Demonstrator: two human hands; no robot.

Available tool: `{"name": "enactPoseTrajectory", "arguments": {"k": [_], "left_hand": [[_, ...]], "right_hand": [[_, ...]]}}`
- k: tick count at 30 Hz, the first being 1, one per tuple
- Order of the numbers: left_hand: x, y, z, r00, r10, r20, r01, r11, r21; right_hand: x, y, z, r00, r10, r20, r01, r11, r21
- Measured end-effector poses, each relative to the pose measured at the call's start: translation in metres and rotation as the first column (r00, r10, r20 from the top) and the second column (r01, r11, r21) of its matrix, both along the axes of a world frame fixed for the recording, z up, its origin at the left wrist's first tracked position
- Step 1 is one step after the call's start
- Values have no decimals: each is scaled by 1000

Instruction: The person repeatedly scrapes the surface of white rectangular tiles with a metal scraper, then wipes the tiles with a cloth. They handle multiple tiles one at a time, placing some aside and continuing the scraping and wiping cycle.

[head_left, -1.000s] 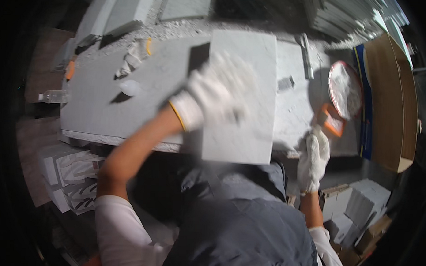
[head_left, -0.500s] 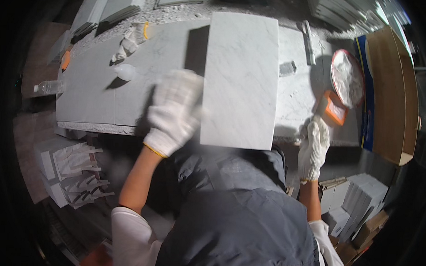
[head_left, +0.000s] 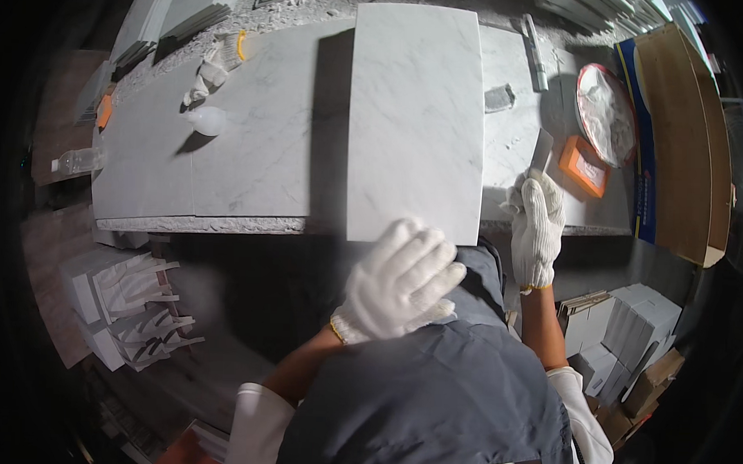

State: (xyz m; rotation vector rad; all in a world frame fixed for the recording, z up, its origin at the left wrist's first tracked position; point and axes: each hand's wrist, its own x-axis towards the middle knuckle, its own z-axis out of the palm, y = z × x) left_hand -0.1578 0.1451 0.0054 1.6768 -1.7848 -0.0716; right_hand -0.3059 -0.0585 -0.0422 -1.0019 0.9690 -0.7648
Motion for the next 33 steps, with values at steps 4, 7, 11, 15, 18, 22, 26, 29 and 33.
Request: {"name": "enactPoseTrajectory", "arguments": {"k": [4, 7, 11, 15, 18, 22, 26, 29, 33], "left_hand": [[36, -22, 8, 976, 176, 127, -184, 981, 55], [89, -57, 7, 907, 315, 280, -345, 936, 67], [56, -81, 10, 915, 51, 401, -182, 938, 295], [-20, -58, 12, 947, -272, 171, 210, 926, 313], [-33, -46, 8, 929, -336, -154, 359, 920, 159], [-1, -24, 10, 952, 13, -305, -57, 989, -135], [25, 8, 15, 903, 262, -340, -317, 942, -115], [35, 19, 15, 810, 421, -408, -484, 873, -60], [38, 15, 16, 687, 509, -519, -611, 791, -33]], "right_hand": [[-1, 3, -1, 998, 10, 60, -11, 1000, 12], [2, 5, -4, 1000, -9, 26, 10, 999, -38], [2, 2, -4, 999, -16, -29, 16, 1000, -15], [0, -3, 2, 997, 63, 48, -66, 996, 66], [2, -3, 6, 999, 30, 33, -31, 999, 42], [5, -3, 9, 999, 15, 49, -18, 997, 71], [9, -4, 12, 996, 39, 78, -39, 999, 0], [9, -2, 18, 999, -38, 28, 33, 990, 135], [1, -3, 26, 996, 48, 75, -64, 971, 231]]}}
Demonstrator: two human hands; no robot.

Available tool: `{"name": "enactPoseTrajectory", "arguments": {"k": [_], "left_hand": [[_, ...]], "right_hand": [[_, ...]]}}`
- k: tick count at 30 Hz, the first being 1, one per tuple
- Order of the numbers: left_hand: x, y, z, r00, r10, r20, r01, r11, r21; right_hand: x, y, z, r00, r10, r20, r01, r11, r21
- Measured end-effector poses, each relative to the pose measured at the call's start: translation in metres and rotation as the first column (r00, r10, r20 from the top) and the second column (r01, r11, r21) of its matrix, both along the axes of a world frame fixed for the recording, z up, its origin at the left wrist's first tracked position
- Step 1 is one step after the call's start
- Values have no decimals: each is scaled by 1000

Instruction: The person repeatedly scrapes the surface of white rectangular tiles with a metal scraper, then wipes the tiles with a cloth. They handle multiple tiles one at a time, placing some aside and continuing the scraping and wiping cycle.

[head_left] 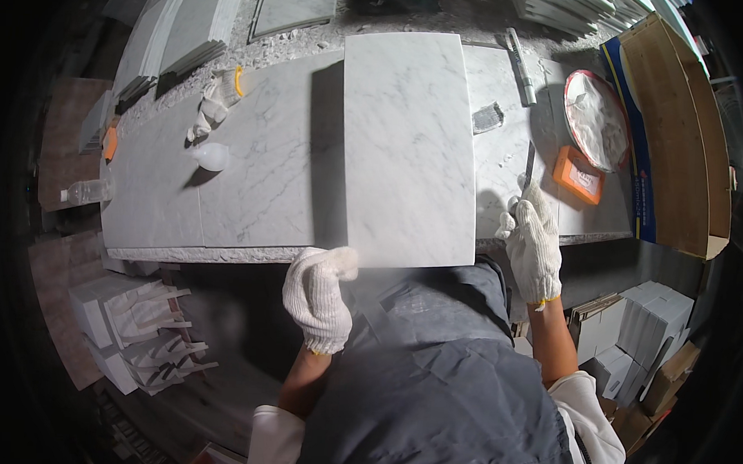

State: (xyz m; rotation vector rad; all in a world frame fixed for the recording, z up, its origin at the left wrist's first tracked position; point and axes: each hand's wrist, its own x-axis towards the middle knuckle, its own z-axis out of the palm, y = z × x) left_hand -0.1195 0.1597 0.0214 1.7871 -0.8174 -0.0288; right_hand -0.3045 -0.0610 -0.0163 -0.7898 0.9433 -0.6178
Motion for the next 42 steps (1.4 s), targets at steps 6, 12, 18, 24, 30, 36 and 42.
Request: {"name": "enactPoseTrajectory", "arguments": {"k": [6, 12, 18, 24, 30, 36, 42], "left_hand": [[0, -11, 4, 993, 85, -84, -79, 994, 70], [11, -10, 2, 907, 146, -395, -155, 988, 8], [25, -12, 2, 772, 242, -588, -98, 959, 266], [37, -28, 1, 887, 165, -432, 109, 833, 543], [57, -42, -4, 856, 179, -485, 177, 780, 601], [73, -44, -10, 673, 176, -719, 182, 902, 391], [69, -37, 10, 748, 144, -648, 162, 907, 388]], "right_hand": [[-8, -3, -2, 997, 65, -46, -65, 998, 1], [-7, -2, -3, 992, 122, -16, -123, 991, -49], [9, 12, 10, 934, 183, -306, -268, 926, -267], [26, 33, 16, 925, 243, -292, -349, 846, -403], [39, 38, 24, 902, -11, -431, -398, 363, -842], [48, 55, 40, 822, 82, -564, -564, 263, -783], [55, 51, 42, 930, 68, -361, -365, 270, -891]]}}
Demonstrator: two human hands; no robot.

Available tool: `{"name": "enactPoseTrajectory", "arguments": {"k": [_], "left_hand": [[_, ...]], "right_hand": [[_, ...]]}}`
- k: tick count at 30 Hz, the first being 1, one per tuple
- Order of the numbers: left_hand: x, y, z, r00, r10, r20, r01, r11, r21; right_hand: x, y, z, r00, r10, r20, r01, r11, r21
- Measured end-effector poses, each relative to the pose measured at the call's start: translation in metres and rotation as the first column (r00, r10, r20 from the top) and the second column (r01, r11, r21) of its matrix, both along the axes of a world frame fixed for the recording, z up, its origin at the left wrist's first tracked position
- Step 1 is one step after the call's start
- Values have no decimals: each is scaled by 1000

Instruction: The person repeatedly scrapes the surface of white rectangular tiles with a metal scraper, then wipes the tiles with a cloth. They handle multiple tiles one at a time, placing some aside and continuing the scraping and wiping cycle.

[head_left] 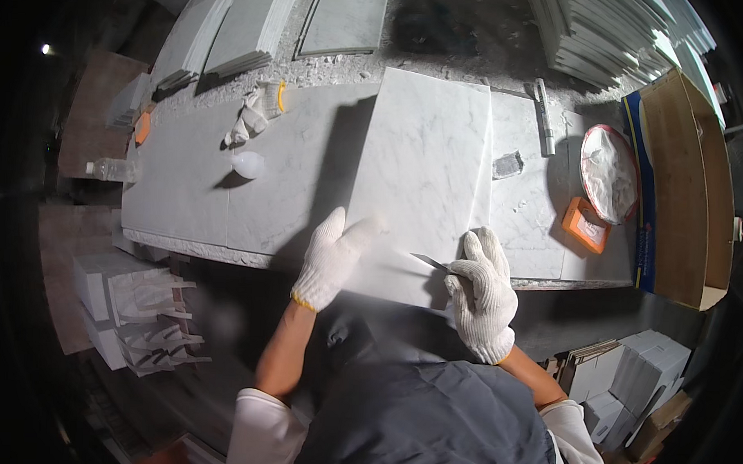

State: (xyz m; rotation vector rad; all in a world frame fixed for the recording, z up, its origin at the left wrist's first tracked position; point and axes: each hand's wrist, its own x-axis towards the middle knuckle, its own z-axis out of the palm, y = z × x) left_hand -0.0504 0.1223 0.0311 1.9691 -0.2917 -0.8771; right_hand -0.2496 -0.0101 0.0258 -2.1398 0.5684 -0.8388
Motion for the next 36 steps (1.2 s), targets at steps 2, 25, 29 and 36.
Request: {"name": "enactPoseTrajectory", "arguments": {"k": [2, 25, 29, 36], "left_hand": [[-4, 4, 9, 996, -16, -89, 16, 1000, -11], [269, 51, 102, 933, 325, 157, -238, 881, -410], [340, 46, 95, 936, 321, 145, -237, 879, -414], [420, 17, 76, 942, 324, 87, -262, 874, -410]], "right_hand": [[-1, -2, -1, 1000, 3, 6, -3, 997, 74], [45, -35, -4, 1000, 23, 5, -23, 994, 106], [62, -37, 1, 997, 27, -66, -30, 999, -43], [75, -39, 15, 987, 52, -153, -51, 999, 16]]}}
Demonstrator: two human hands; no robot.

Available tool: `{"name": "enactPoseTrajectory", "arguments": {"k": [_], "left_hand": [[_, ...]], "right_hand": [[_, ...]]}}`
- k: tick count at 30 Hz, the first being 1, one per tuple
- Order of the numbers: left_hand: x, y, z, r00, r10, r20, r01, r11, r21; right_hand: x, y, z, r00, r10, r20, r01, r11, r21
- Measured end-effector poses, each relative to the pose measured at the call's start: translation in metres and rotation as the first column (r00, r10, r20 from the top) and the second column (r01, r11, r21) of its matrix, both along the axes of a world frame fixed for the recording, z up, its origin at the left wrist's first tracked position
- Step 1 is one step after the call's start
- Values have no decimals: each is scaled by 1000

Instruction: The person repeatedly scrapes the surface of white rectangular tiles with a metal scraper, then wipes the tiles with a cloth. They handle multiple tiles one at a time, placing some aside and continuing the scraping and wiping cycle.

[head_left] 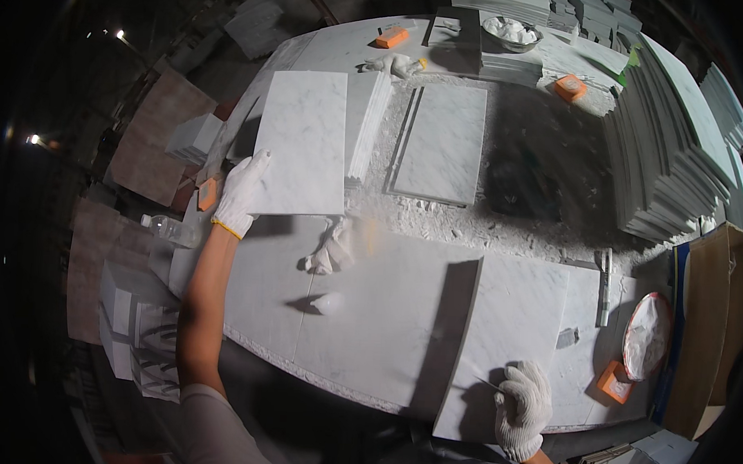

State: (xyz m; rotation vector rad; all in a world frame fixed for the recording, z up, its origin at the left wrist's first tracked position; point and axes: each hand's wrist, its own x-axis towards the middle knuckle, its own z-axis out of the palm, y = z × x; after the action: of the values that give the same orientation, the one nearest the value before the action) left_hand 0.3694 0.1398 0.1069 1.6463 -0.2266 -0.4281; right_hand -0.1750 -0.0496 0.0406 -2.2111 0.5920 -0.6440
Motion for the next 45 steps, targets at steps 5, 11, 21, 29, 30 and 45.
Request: {"name": "enactPoseTrajectory", "arguments": {"k": [5, 11, 21, 29, 30, 45], "left_hand": [[43, -22, -17, 1000, -5, -30, 4, 1000, -31], [84, -37, -37, 998, -41, -38, 42, 999, 12], [75, -58, -48, 1000, -30, -2, 30, 994, 102], [-40, -38, -17, 991, -115, 74, 85, 943, 323], [-58, -34, -10, 986, -152, 73, 124, 947, 298], [-209, -25, 27, 920, -391, 31, 372, 894, 252]], "right_hand": [[-1, 3, -6, 999, 0, -39, -1, 999, -41], [-12, 6, -21, 990, 123, -67, -114, 985, 128], [-8, 2, -18, 989, 122, -83, -110, 985, 135], [5, 0, -10, 999, -21, -28, 17, 993, -120], [6, 0, -8, 1000, -2, -21, 0, 994, -112], [-24, -3, -14, 983, -108, 150, 93, 990, 105]]}}
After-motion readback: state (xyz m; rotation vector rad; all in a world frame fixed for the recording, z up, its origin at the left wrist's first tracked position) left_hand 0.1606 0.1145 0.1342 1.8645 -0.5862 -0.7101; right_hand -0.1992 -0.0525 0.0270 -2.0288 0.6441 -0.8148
